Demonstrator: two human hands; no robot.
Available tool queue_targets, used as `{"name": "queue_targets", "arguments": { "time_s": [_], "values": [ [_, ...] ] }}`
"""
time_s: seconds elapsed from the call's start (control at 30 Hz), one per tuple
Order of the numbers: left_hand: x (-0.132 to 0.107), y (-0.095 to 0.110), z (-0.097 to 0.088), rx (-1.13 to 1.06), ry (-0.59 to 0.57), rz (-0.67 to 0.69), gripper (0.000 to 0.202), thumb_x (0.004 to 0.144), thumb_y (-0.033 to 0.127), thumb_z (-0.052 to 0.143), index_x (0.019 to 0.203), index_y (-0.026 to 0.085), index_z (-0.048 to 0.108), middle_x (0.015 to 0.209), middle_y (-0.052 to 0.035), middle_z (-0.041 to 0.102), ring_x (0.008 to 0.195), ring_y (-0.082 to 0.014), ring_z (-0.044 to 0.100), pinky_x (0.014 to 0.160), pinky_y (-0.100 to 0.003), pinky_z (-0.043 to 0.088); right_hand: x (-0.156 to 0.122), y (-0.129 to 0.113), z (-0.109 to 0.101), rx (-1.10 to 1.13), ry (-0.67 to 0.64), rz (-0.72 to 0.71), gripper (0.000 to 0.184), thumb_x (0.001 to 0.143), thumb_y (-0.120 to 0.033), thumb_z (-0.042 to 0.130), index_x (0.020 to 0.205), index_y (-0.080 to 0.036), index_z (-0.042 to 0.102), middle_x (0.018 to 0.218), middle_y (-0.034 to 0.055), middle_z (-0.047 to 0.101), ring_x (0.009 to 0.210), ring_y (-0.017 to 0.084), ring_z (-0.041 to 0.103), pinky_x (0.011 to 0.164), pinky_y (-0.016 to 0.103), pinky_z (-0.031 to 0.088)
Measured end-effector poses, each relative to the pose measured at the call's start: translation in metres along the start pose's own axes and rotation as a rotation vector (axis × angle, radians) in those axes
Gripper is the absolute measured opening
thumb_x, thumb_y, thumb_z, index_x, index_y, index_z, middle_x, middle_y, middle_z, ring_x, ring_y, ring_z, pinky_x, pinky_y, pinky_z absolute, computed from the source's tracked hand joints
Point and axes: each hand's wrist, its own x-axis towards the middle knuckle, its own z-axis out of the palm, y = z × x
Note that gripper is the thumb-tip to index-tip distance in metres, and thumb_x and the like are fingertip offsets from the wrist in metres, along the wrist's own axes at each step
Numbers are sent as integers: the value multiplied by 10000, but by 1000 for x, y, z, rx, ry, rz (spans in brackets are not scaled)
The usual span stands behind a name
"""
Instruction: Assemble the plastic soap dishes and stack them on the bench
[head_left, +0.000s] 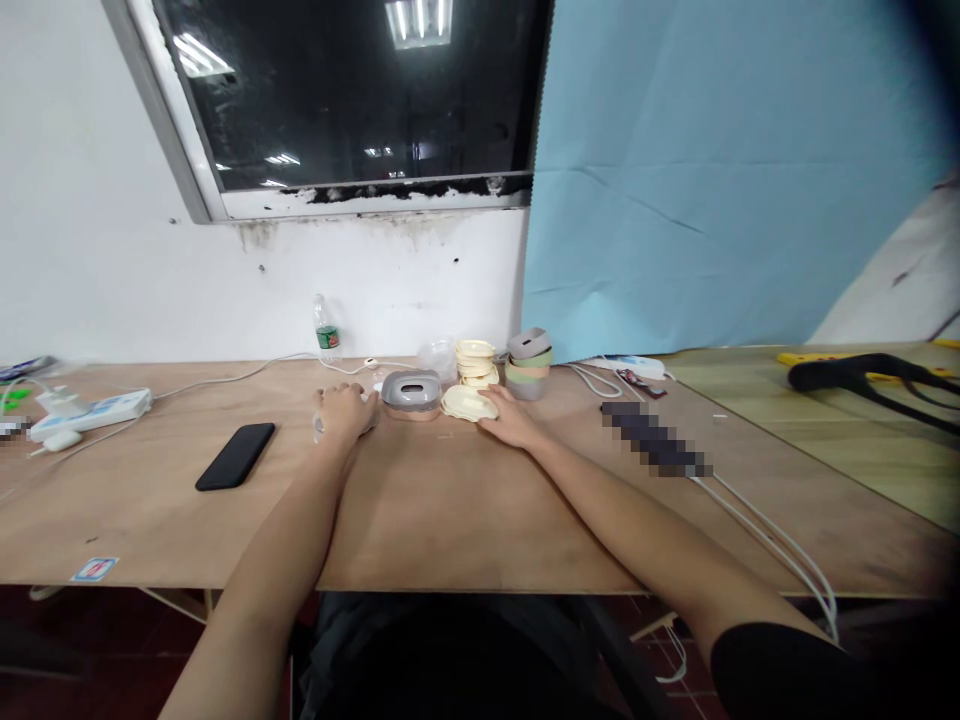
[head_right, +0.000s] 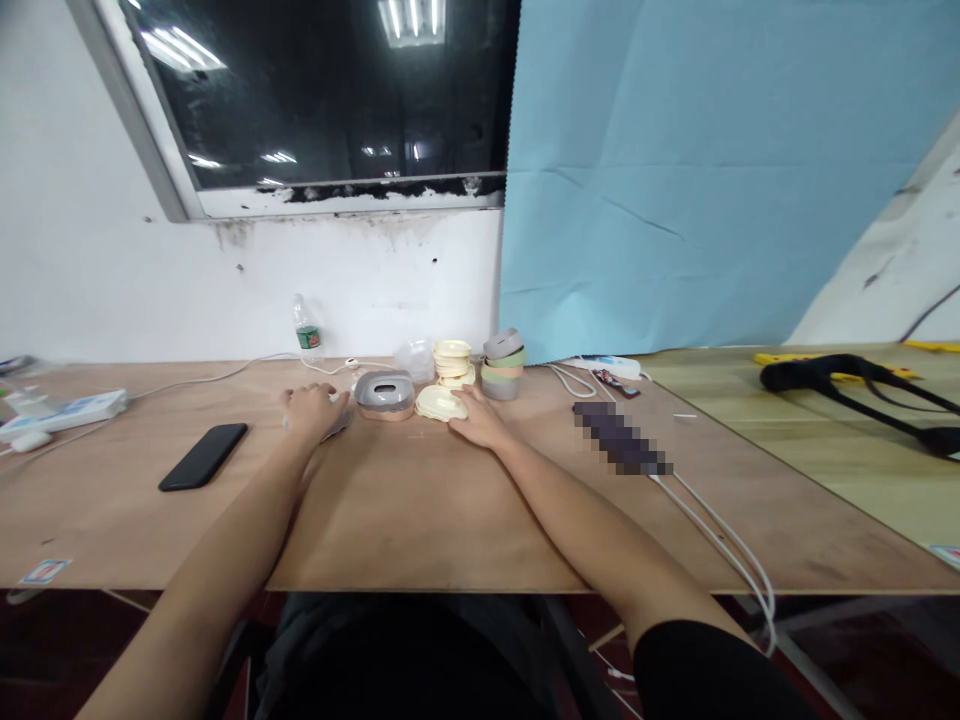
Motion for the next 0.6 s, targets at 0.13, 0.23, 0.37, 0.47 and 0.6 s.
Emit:
{"name": "queue_targets", "arguments": {
  "time_s": [0.13,0.23,0.37,0.47,0.6],
  "values": [
    [-1,-2,1,23,-81,-48,527,818,588,428,1049,174,658,1108,-182,634,1079,-391,516,969,-574,254,0,2,2,67,66,40,691,708,-478,687,1303,-184,495,1405,138,377,1277,291,418,1064,423,353],
    [-1,-1,-2,38,-228,-76,613,797,635,408,1129,163,612,1147,-197,611,1097,-412,504,901,-546,348,2,5,3,92,77,42,712,683,-524,702,1278,-182,512,1378,139,401,1262,288,429,1060,421,355],
    [-1,7,-15,5,-315,-39,659,761,681,413,1126,169,610,1130,-187,615,1075,-382,531,855,-461,408,3,9,6,104,90,39,668,686,-506,705,1248,-186,537,1366,134,406,1252,281,440,1059,421,356],
    [-2,15,-22,-35,-348,19,663,692,721,485,1057,186,630,1066,-167,643,1021,-367,569,808,-421,432,4,12,10,93,93,44,566,716,-432,687,1210,-182,568,1374,137,391,1250,276,447,1063,423,351],
    [-8,27,-21,-119,-371,106,622,684,740,503,943,190,637,968,-142,672,914,-331,613,725,-379,442,5,16,13,86,93,18,550,715,-428,688,1188,-167,589,1358,147,405,1260,280,438,1070,424,344]
  ]
}}
